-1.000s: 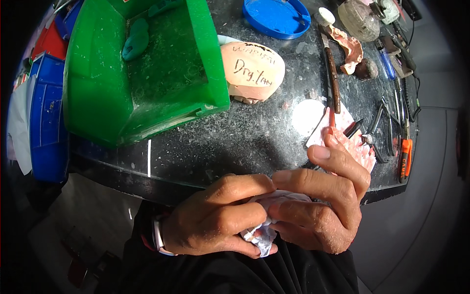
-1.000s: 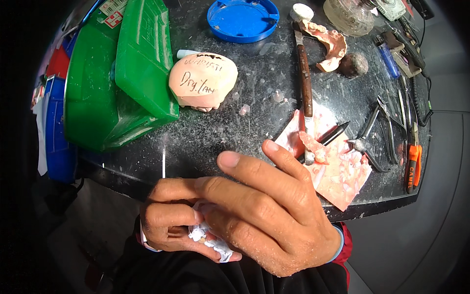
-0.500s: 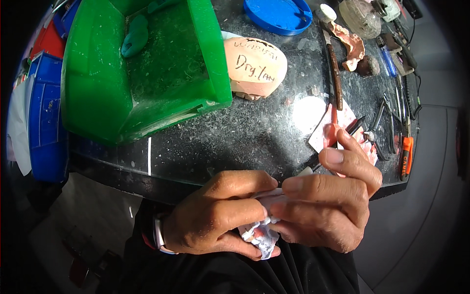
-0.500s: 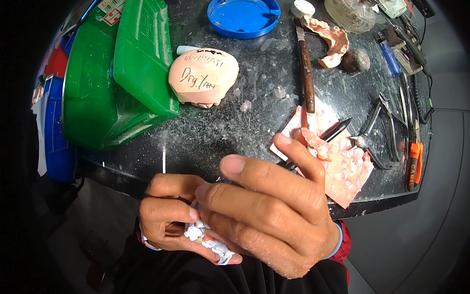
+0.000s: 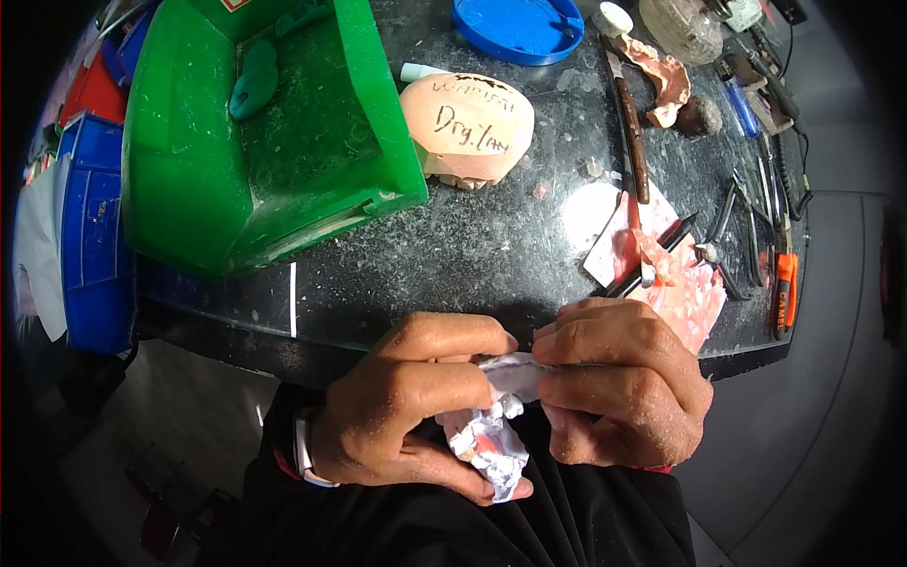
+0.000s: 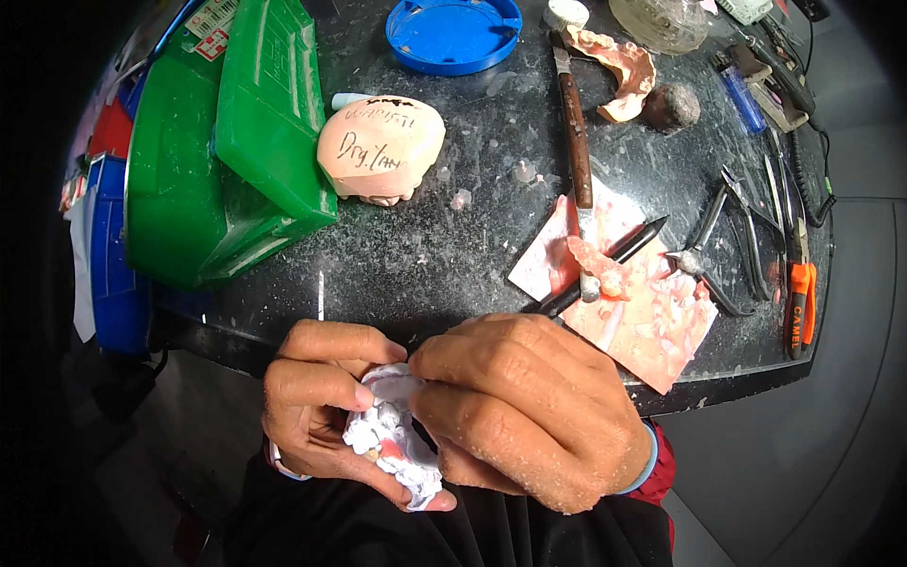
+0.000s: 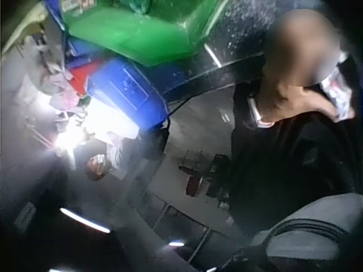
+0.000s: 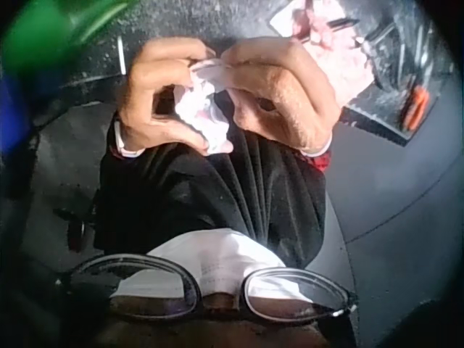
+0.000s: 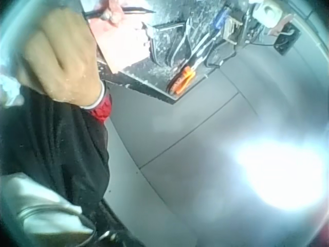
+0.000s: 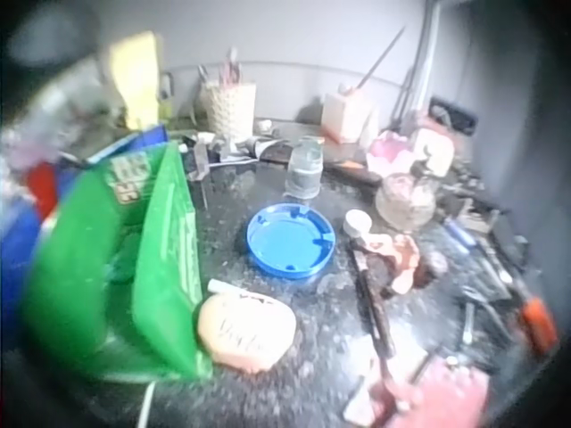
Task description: The person cleans and finishes a dental prosthesis by hand using a cloth and small hand tools, wiping the surfaces of the model and the acrylic base.
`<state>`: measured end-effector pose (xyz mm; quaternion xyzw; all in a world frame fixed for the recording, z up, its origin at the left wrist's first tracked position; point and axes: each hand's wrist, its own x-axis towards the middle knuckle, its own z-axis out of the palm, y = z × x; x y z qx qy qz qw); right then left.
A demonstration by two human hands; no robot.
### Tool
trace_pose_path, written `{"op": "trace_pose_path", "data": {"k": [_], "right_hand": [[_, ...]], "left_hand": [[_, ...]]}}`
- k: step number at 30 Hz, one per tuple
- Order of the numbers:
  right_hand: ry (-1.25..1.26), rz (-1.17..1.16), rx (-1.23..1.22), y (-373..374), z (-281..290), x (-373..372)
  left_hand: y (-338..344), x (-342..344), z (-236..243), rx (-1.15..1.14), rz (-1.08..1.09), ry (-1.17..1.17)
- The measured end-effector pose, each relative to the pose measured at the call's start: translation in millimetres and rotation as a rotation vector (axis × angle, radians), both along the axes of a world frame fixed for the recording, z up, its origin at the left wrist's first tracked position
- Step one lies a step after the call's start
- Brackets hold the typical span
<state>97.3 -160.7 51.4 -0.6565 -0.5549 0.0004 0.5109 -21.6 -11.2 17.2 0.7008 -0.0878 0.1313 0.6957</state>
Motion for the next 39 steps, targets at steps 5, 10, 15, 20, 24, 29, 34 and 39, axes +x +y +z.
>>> {"op": "trace_pose_path", "data": {"k": [5, 10, 15, 20, 24, 29, 34, 39], "right_hand": [[-0.076, -0.049, -0.111, 0, 0, 0], [-0.198, -0.253, -0.116, 0, 4, 1], [-0.234, -0.362, -0.161, -3, 6, -2], [-0.258, -0.39, -0.18, -11, 11, -8], [-0.276, -0.335, -0.225, -20, 17, -16], [-0.109, -0.33, -0.197, -41, 30, -25], [0.012, -0.382, -0.052, -79, 32, -10], [-0.298, -0.761, -0.422, -125, 12, 46]], "left_hand": [[-1, 0, -2, 0.045, 0.043, -0.066], [-13, 4, 4, 0.109, 0.21, -0.011], [-5, 7, 16, 0.565, 0.495, 0.102], [-5, 6, 29, 0.769, 0.565, -0.093], [-12, 7, 35, 0.689, 0.528, -0.32], [-33, 10, 44, 0.638, 0.446, -0.323], [-42, 4, 45, 0.467, 0.39, -0.284], [-50, 9, 49, 0.378, 0.291, -0.276]]}}
